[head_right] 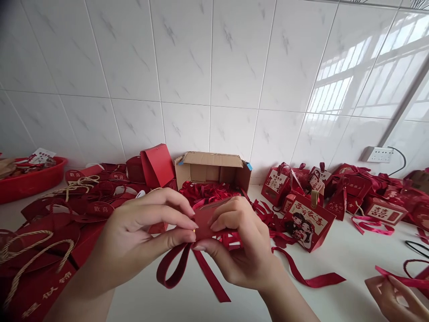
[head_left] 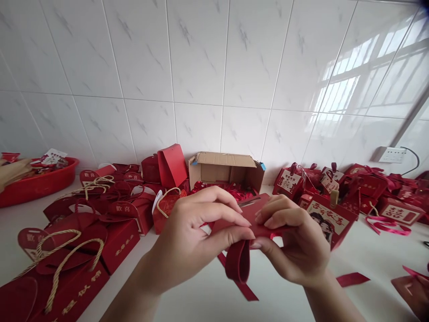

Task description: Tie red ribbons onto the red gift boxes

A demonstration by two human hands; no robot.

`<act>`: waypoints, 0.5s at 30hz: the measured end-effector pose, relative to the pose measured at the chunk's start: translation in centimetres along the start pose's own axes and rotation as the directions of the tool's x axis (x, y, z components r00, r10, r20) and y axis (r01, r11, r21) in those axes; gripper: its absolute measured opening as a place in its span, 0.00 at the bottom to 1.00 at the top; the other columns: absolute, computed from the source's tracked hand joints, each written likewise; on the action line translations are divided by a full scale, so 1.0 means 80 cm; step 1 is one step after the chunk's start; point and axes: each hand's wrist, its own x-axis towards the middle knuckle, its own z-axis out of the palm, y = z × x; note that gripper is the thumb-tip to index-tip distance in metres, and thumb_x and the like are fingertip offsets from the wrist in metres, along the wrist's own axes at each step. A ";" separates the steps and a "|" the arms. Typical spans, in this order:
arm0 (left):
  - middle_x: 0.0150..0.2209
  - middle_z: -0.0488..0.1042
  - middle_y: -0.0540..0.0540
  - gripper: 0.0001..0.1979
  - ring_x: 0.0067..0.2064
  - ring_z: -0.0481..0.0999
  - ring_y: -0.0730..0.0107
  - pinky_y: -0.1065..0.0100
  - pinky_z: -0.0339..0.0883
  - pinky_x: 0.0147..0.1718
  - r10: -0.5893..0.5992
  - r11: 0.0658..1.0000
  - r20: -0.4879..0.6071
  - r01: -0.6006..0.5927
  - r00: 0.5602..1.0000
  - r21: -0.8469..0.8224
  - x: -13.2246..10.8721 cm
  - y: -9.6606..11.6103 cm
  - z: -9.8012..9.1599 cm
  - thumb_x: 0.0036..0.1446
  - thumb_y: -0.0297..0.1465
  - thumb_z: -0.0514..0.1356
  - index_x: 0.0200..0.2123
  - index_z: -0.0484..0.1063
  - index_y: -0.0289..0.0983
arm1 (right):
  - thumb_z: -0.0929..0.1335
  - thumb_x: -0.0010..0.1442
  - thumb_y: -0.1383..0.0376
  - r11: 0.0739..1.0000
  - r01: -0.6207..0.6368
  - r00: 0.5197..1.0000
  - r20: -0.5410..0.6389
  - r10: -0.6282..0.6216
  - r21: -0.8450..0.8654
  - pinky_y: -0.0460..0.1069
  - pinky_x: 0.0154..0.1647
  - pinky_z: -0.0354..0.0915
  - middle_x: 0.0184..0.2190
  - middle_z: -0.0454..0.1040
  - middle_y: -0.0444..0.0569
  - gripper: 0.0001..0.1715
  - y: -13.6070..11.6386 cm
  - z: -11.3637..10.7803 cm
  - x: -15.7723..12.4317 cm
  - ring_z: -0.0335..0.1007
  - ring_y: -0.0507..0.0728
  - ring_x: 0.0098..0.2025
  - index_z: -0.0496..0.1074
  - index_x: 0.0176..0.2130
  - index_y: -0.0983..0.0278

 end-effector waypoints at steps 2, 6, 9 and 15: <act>0.32 0.79 0.48 0.06 0.34 0.79 0.71 0.74 0.75 0.33 -0.012 1.000 0.050 0.012 0.999 -0.009 0.000 0.000 -0.004 0.55 0.25 0.63 0.32 0.79 0.41 | 0.72 0.52 0.74 1.000 -0.010 1.000 -0.017 0.010 -0.024 0.52 0.30 0.67 0.30 0.69 0.47 0.18 0.001 -0.001 0.000 0.68 0.55 0.32 0.65 0.40 0.62; 0.37 0.80 0.45 0.14 0.38 0.80 0.66 0.69 0.78 0.35 -0.037 0.997 0.137 0.046 0.990 -0.060 -0.001 0.003 -0.010 0.59 0.22 0.56 0.42 0.77 0.43 | 0.71 0.52 0.74 0.999 -0.030 0.998 -0.058 0.028 -0.035 0.51 0.28 0.67 0.31 0.68 0.48 0.18 0.003 -0.004 -0.001 0.68 0.55 0.32 0.65 0.40 0.62; 0.38 0.80 0.44 0.19 0.38 0.80 0.64 0.67 0.79 0.33 -0.053 0.991 0.161 0.072 0.985 -0.110 -0.001 0.006 -0.011 0.58 0.20 0.53 0.47 0.75 0.45 | 0.71 0.52 0.75 0.998 -0.050 0.997 -0.061 0.048 -0.031 0.50 0.28 0.66 0.31 0.68 0.48 0.18 0.003 -0.005 0.000 0.68 0.55 0.33 0.65 0.41 0.62; 0.41 0.79 0.45 0.23 0.40 0.80 0.63 0.66 0.79 0.36 -0.046 0.994 0.181 0.063 0.982 -0.086 -0.001 0.006 -0.010 0.54 0.21 0.59 0.51 0.73 0.47 | 0.72 0.53 0.72 0.995 -0.062 0.994 -0.097 0.054 -0.081 0.51 0.29 0.68 0.30 0.68 0.47 0.16 0.003 -0.006 0.002 0.69 0.55 0.33 0.64 0.39 0.62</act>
